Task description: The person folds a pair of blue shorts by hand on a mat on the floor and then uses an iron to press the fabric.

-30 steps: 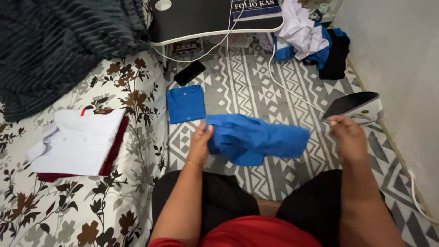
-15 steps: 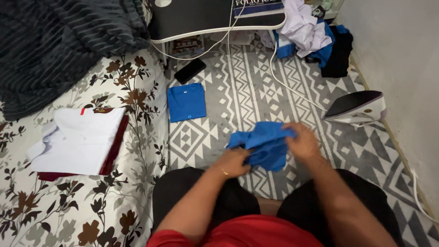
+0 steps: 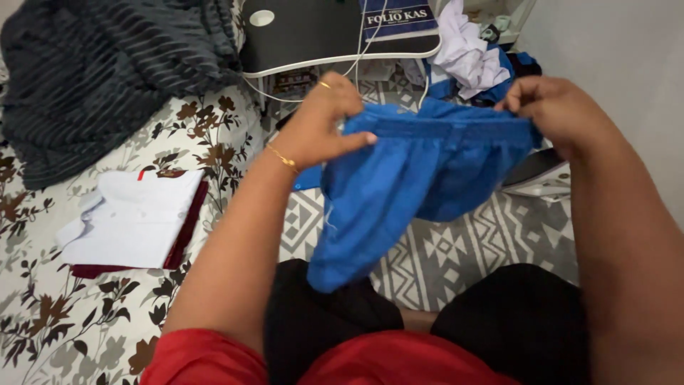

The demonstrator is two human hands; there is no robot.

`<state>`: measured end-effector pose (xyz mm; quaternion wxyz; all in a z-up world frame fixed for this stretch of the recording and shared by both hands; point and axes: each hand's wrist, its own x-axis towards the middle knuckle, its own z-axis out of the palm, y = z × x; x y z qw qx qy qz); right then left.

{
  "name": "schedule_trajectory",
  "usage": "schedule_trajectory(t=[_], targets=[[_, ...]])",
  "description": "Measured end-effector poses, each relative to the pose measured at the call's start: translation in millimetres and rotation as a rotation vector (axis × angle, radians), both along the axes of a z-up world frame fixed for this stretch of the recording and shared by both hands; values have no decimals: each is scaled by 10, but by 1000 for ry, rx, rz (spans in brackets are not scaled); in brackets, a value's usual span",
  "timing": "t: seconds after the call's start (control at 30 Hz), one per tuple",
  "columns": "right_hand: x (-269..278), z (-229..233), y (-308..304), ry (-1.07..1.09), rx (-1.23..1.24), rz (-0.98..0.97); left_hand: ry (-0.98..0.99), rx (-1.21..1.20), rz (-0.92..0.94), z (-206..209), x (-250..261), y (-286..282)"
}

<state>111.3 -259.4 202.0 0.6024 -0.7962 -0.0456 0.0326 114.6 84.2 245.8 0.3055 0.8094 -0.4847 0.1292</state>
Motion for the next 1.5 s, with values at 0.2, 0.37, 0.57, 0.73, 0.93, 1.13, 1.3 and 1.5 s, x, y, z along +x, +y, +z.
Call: schedule_trajectory(t=[0.2, 0.37, 0.57, 0.73, 0.93, 1.13, 1.3, 1.5], targets=[[-60, 183, 114, 77, -150, -114, 126, -121, -73, -156, 81, 51], [-259, 253, 277, 59, -203, -243, 371, -191, 3, -163, -12, -27], [-753, -324, 434, -1334, -639, -257, -559, -128, 195, -622, -148, -31], [-1025, -1694, 334, -982, -664, 170, -414, 86, -14, -1798, -435, 184], [-1171, -2834, 370, 173, -1088, 696, 214, 786, -2, -2900, -666, 152], [-908, -2570, 537, 287, -1001, 506, 679, 920, 158, -2934, -694, -70], [-873, -2395, 651, 401, -1076, 532, 746, 975, 148, -2892, -697, -83], [-824, -2337, 740, 486, -1241, 627, 829, 1026, 155, -2933, -673, -75]])
